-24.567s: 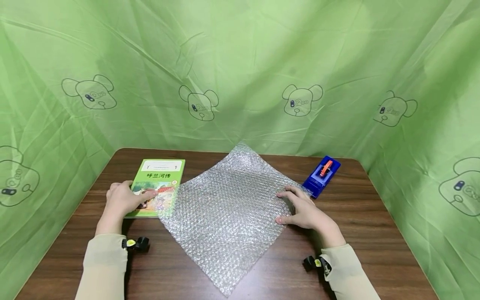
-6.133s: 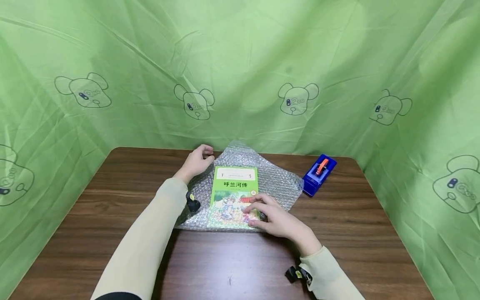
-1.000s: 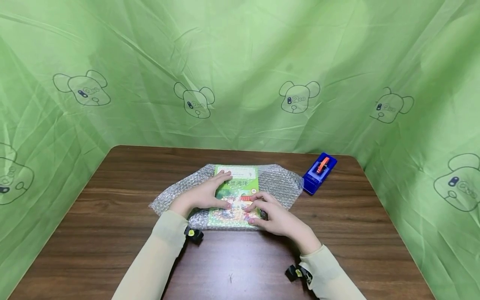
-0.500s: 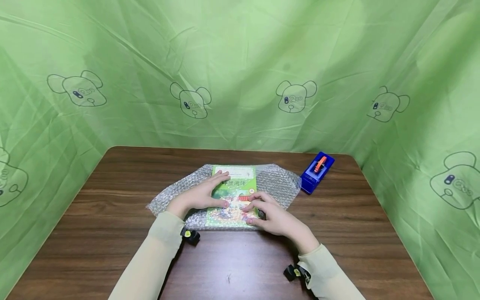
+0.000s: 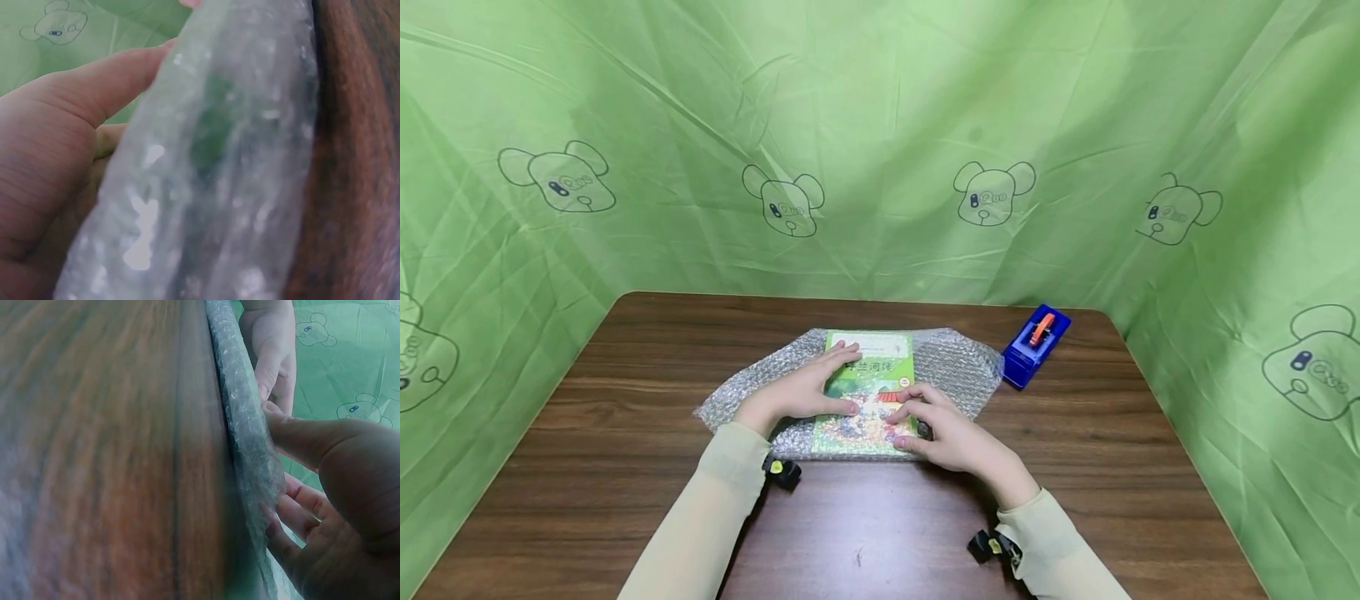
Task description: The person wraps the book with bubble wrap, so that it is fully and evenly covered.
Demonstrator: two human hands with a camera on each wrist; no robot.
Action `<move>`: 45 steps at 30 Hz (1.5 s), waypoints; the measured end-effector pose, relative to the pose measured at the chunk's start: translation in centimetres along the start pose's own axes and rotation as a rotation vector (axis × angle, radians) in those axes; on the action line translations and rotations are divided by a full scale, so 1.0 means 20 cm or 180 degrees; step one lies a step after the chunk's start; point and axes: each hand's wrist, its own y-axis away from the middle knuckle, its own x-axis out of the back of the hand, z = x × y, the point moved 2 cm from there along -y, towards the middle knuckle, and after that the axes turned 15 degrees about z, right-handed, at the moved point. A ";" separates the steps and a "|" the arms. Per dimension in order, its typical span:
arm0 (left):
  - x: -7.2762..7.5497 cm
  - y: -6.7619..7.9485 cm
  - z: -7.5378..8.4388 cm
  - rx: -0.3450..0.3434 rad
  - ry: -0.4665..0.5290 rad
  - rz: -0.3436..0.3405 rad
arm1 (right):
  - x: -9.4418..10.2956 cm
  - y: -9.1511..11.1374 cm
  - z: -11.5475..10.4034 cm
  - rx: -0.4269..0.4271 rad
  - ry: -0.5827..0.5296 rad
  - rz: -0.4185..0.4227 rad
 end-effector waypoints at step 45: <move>0.00 0.00 0.01 -0.0028 -0.0086 -0.0068 | 0.13 0.00 0.01 0.0112 0.0099 0.0092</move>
